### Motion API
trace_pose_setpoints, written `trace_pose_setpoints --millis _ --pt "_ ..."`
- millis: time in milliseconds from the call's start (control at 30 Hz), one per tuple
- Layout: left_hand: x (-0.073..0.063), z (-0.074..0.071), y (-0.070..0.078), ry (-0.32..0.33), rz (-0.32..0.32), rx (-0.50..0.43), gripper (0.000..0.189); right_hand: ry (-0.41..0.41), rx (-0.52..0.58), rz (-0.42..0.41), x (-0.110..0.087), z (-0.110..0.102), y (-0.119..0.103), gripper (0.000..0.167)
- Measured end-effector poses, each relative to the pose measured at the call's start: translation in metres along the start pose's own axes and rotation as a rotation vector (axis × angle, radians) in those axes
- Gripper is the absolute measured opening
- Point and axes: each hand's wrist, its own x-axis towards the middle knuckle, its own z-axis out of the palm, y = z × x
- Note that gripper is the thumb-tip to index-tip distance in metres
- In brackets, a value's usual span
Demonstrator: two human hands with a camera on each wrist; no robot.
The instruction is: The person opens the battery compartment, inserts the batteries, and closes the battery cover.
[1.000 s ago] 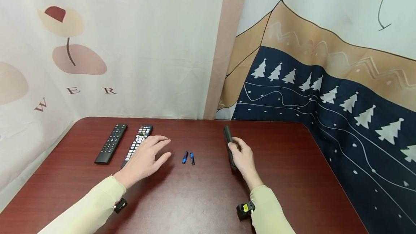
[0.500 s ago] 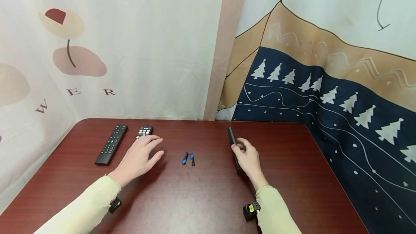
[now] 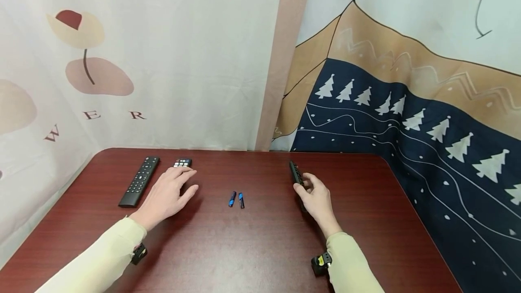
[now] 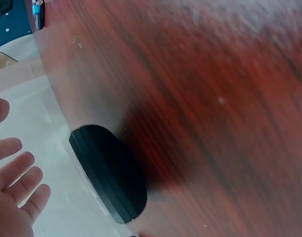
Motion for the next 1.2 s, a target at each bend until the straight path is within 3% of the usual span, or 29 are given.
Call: trace_pose_setpoints --millis 567,1200 --pt "-0.001 -0.008 -0.020 -0.037 -0.075 0.046 0.041 0.003 -0.101 -0.010 0.003 -0.008 0.011 0.054" --pt "-0.013 -0.016 -0.049 -0.075 -0.160 0.093 0.040 0.010 -0.191 -0.051 0.006 -0.012 0.019 0.057"
